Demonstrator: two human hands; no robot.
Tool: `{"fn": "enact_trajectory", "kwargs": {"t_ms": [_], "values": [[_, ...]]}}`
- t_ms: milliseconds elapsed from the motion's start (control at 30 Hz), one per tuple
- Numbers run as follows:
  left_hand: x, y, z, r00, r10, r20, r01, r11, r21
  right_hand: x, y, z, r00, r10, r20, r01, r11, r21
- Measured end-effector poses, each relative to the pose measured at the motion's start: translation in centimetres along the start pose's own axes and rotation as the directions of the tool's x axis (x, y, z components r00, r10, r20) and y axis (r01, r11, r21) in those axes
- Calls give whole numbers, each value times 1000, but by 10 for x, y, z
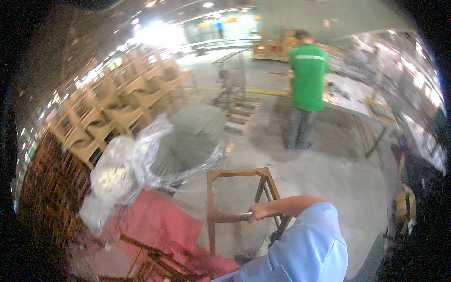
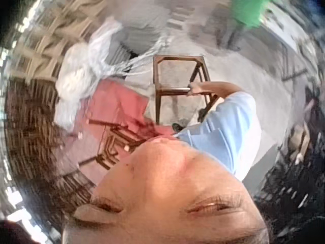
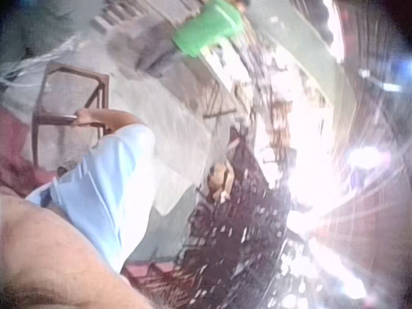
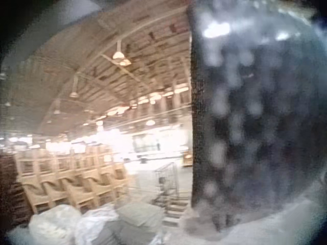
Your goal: The person assembles dining chairs by placing the seat cushion onto the wooden frame, securing it with a pneumatic stapler, and then moving the completed chair to a staging area. The process is repeated for multiple chairs.
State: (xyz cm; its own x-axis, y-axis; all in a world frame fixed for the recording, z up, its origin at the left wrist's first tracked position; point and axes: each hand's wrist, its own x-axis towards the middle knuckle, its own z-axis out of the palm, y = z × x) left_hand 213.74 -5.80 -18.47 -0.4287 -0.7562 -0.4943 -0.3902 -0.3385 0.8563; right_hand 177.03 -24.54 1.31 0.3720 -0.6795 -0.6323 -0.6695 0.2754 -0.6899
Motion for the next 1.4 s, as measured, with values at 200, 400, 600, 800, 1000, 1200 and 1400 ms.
{"fn": "enact_trajectory", "kwargs": {"t_ms": [200,400,600,800,1000,1200,1400], "values": [[53,29,52,975,193,107,-211,959,188,-179,114,45,989,120,-88,-116,992,43],[111,62,208,917,329,227,-370,914,167,-379,186,60,963,243,-120,-213,953,216],[124,145,355,788,451,420,-608,679,412,-530,284,99,908,273,-319,-146,918,369],[167,295,537,600,392,697,-755,566,331,-632,397,139,780,490,-391,44,580,814],[190,385,658,331,204,921,-826,534,179,-679,458,120,682,594,-427,158,450,879],[275,457,776,271,88,959,-779,605,165,-716,529,37,777,543,-319,339,66,938],[347,544,875,166,-26,986,-839,521,155,-772,600,-52,750,581,-316,301,126,945]]}}
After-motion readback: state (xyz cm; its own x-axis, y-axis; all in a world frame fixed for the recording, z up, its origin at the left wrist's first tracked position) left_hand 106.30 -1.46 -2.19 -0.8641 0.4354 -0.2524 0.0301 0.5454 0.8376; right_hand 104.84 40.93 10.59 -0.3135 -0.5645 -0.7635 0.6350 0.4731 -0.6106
